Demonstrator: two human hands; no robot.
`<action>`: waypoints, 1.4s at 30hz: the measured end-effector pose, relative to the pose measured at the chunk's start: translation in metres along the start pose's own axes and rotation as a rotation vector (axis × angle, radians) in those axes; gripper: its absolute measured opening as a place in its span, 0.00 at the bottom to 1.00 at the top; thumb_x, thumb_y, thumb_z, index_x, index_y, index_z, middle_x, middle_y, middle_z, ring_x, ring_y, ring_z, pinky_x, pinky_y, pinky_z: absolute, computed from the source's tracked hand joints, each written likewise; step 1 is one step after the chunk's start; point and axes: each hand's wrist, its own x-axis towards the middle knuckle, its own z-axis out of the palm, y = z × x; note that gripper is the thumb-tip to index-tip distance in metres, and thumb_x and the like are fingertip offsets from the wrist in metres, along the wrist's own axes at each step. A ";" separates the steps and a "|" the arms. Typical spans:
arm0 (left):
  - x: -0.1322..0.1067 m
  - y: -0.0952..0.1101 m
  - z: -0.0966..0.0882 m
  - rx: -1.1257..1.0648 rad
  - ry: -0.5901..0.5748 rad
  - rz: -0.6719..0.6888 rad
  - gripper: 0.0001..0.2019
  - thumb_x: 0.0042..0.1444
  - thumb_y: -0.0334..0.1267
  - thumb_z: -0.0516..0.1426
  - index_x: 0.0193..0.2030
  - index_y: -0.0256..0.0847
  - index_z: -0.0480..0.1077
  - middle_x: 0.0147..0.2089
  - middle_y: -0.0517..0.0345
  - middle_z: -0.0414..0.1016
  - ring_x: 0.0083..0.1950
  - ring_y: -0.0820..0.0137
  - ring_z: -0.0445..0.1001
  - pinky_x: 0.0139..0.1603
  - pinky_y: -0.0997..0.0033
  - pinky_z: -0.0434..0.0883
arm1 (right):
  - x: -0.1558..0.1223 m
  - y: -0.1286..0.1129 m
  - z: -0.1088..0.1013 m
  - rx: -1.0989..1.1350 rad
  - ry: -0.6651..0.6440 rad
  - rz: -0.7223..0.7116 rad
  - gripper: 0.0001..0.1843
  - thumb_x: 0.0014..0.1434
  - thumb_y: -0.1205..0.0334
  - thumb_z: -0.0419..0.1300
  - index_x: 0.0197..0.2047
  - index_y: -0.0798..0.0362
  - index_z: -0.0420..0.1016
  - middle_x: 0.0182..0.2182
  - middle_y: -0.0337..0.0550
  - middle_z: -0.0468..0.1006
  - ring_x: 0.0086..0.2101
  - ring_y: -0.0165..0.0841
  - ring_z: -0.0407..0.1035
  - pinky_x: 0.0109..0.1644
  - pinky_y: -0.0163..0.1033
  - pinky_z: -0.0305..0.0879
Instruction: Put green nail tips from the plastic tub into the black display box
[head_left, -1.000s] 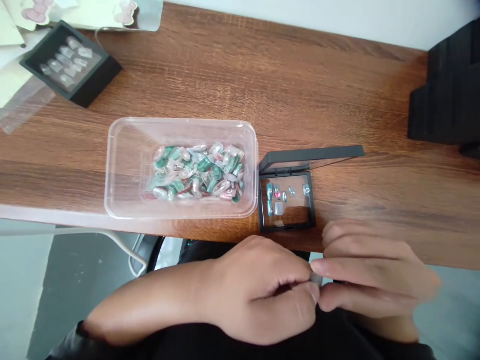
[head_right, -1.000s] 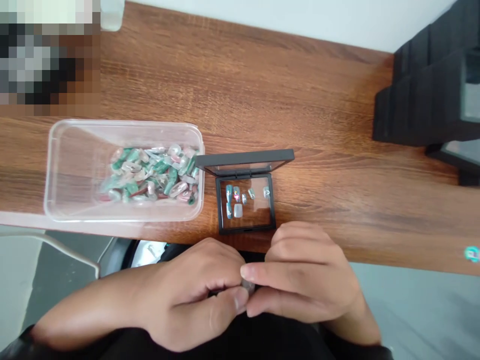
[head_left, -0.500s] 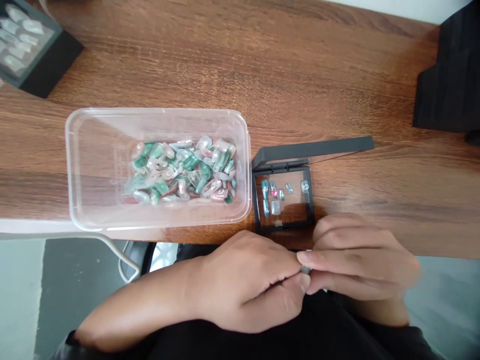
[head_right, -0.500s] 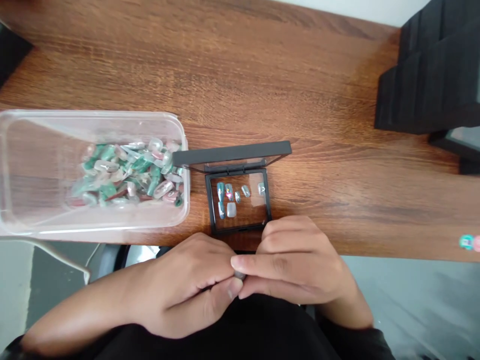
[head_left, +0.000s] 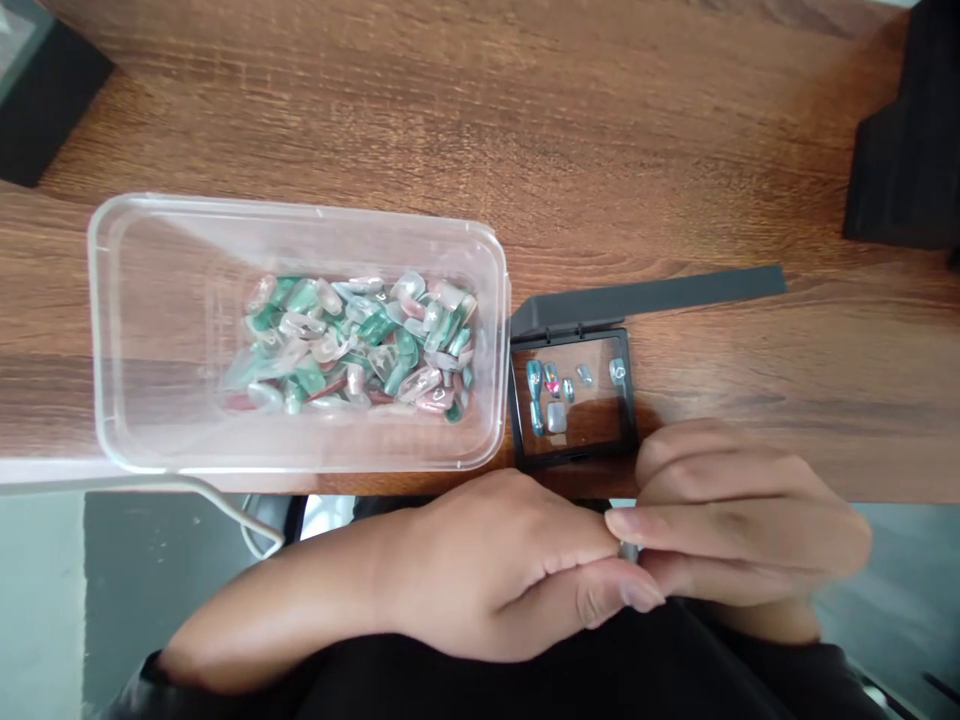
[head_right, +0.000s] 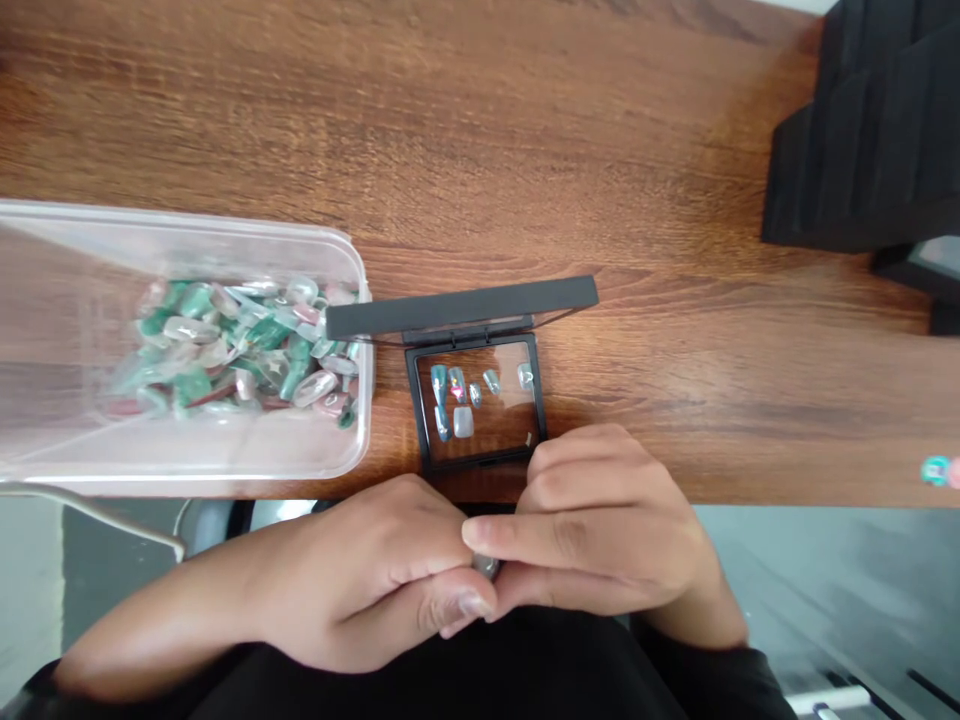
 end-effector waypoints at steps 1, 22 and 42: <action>0.001 0.000 0.000 0.001 0.008 0.020 0.10 0.75 0.35 0.54 0.39 0.39 0.72 0.28 0.63 0.74 0.27 0.76 0.71 0.30 0.80 0.69 | 0.001 0.000 0.001 0.001 0.002 -0.001 0.09 0.75 0.62 0.64 0.52 0.58 0.78 0.29 0.37 0.76 0.26 0.26 0.66 0.30 0.36 0.65; 0.002 -0.006 0.003 0.036 0.128 0.025 0.19 0.77 0.38 0.51 0.32 0.36 0.70 0.26 0.63 0.73 0.26 0.81 0.70 0.30 0.84 0.67 | 0.004 0.001 -0.005 -0.136 -0.041 0.029 0.08 0.74 0.64 0.64 0.53 0.58 0.78 0.28 0.37 0.77 0.29 0.27 0.72 0.33 0.35 0.70; -0.031 -0.015 0.003 1.063 0.196 0.337 0.24 0.69 0.46 0.63 0.23 0.42 0.64 0.22 0.65 0.60 0.25 0.70 0.56 0.25 0.65 0.55 | 0.040 0.004 -0.026 -0.311 -0.267 0.323 0.04 0.73 0.68 0.64 0.44 0.54 0.81 0.37 0.34 0.81 0.34 0.20 0.73 0.41 0.28 0.66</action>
